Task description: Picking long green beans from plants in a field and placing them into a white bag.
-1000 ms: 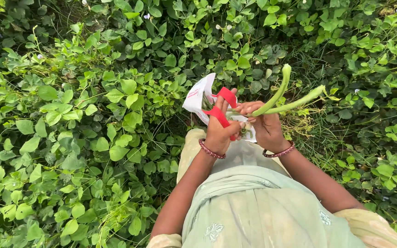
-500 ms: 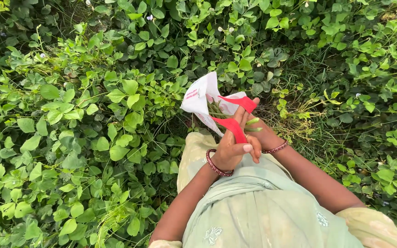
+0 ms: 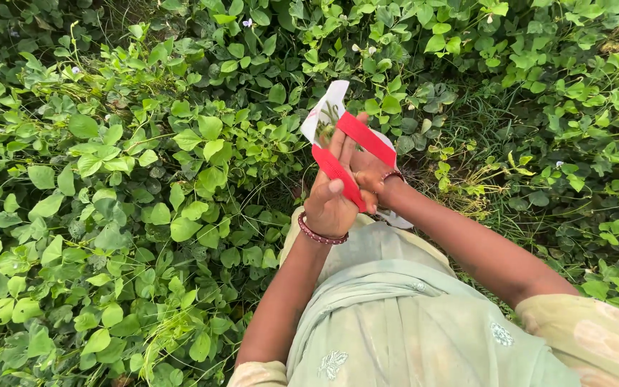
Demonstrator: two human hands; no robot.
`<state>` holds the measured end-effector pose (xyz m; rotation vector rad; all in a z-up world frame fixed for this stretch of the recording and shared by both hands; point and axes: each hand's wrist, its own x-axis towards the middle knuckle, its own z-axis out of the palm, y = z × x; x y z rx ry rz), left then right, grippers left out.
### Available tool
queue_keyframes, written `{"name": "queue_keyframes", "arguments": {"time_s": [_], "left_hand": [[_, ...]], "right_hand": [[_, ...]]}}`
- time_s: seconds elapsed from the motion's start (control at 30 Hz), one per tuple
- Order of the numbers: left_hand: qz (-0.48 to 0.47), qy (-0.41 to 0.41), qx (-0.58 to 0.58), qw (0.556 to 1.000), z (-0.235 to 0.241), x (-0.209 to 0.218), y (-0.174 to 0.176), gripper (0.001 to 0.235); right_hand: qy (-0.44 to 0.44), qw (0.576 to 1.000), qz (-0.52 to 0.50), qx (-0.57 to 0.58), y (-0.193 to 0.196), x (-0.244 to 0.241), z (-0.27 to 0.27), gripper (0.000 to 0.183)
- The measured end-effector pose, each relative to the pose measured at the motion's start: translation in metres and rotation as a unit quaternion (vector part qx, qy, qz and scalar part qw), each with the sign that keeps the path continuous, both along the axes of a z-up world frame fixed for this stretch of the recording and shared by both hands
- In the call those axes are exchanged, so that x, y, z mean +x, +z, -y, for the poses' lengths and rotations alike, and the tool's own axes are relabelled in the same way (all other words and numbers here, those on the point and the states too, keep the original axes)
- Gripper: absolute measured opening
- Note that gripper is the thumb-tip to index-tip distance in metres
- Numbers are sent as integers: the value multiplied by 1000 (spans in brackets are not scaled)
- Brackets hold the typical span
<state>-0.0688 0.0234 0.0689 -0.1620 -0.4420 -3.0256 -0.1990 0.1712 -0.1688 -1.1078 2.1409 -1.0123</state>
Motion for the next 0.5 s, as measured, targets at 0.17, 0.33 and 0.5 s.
{"name": "queue_keyframes", "arguments": {"time_s": [0.17,0.33,0.5], "left_hand": [[8,43,-6,999,9,-6,11,118],[-22,13,67,997,-24,-9,9,118],[2,-16,77,997,-53,-6,1,120]], "right_hand": [[22,999,18,34,-20,-11,-53,28],[40,997,30,60,-24,-7,-71,27],[57,993,51,91,-30,12,-49,26]]}}
